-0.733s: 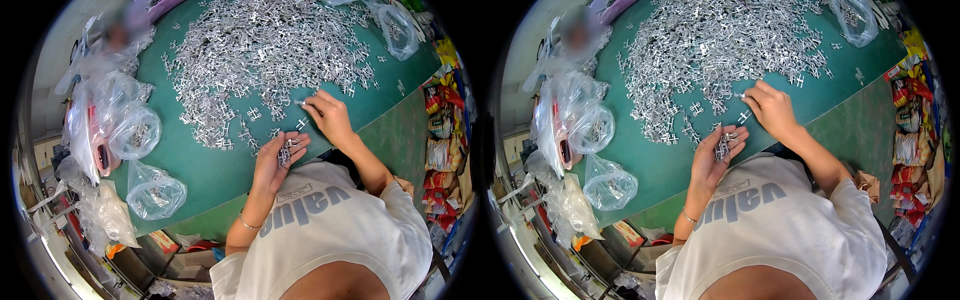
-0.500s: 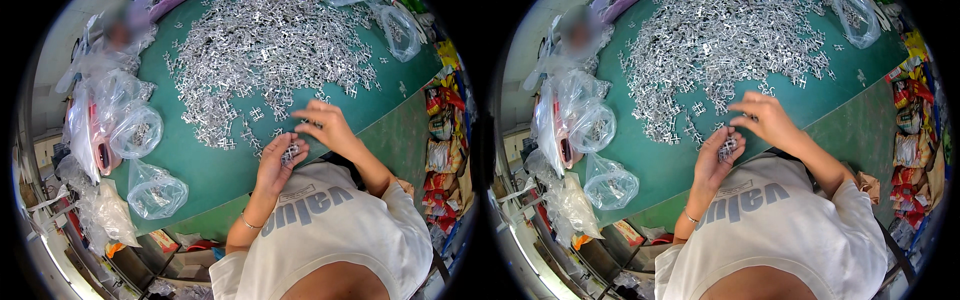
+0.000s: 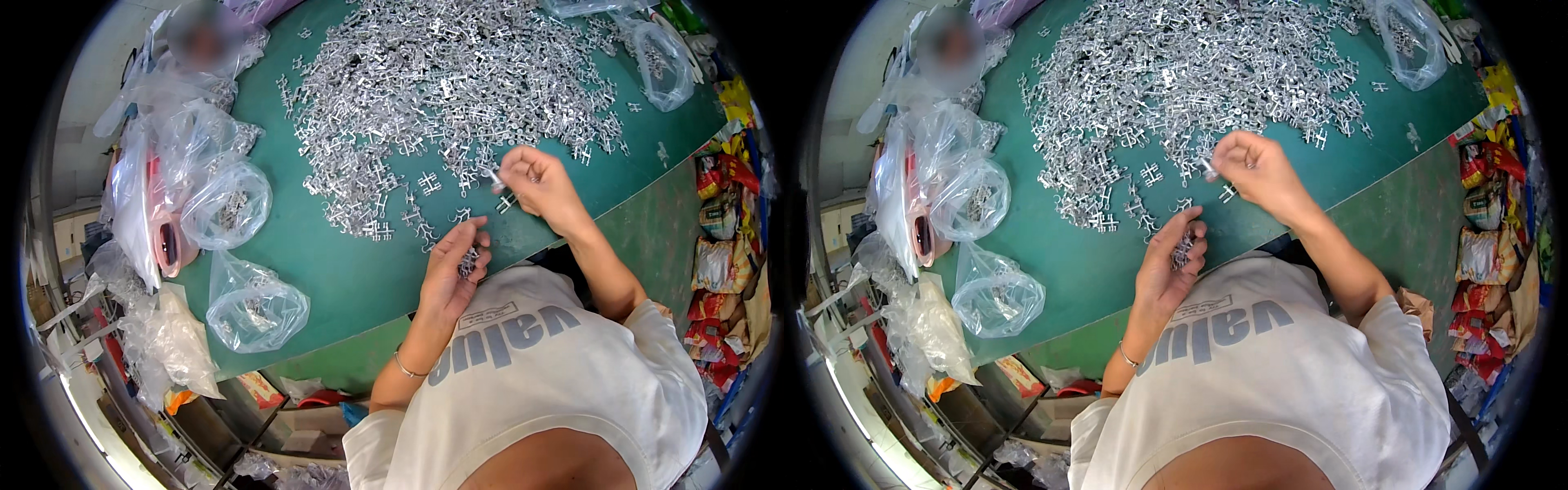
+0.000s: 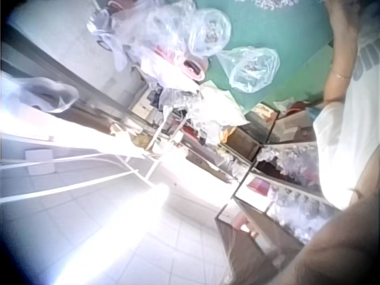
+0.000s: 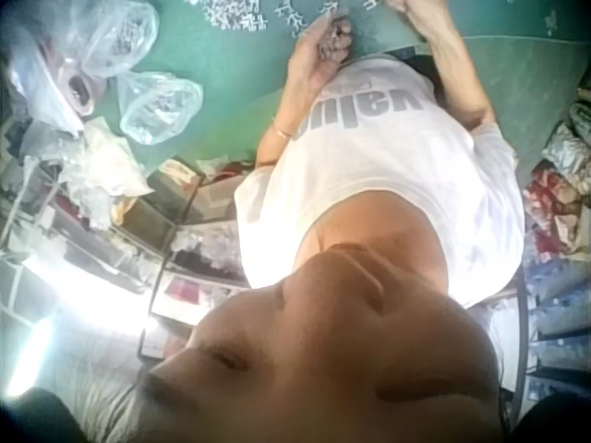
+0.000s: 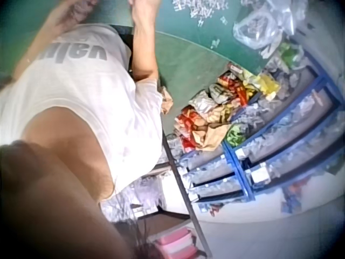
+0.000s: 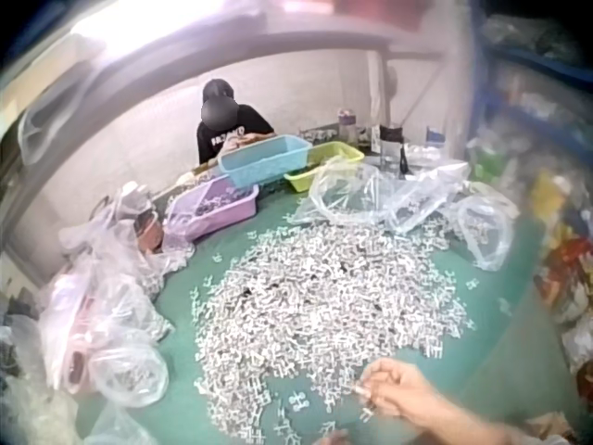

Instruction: The person sorts through a large pile of silver-colored H-shaped metal hardware components on a green workbench, picking up individual pieces by hand and grouping some together.

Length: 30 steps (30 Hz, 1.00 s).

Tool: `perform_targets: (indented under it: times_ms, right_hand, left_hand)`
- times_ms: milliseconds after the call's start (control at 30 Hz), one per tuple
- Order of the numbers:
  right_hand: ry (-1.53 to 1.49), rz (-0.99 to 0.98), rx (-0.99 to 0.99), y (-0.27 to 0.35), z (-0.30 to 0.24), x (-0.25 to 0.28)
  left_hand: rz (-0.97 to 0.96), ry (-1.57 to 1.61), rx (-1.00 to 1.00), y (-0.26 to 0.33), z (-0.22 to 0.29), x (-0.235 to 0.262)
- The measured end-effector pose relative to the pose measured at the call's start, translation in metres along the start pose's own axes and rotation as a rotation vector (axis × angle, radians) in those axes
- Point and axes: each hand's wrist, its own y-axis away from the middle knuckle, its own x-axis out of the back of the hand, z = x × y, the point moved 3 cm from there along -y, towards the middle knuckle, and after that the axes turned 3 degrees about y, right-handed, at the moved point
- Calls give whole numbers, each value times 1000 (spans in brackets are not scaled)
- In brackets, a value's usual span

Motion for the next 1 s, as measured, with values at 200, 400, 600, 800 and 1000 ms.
perform_targets:
  times_ms: [200,400,600,800,1000]
  right_hand:
    - [-719,-17,-70,-7,-2,19]
    - [-861,-100,-345,-15,12,12]
    - [-851,-233,-254,-6,10,2]
    - [-781,-354,-84,3,3,-8]
    - [-491,-324,78,15,-5,-24]
  left_hand:
    - [-6,239,55,0,-3,3]
    - [66,353,12,5,-3,-16]
    - [-192,455,55,-4,-11,11]
    - [-96,47,-95,-1,-8,1]
    - [85,-339,-350,2,0,-9]
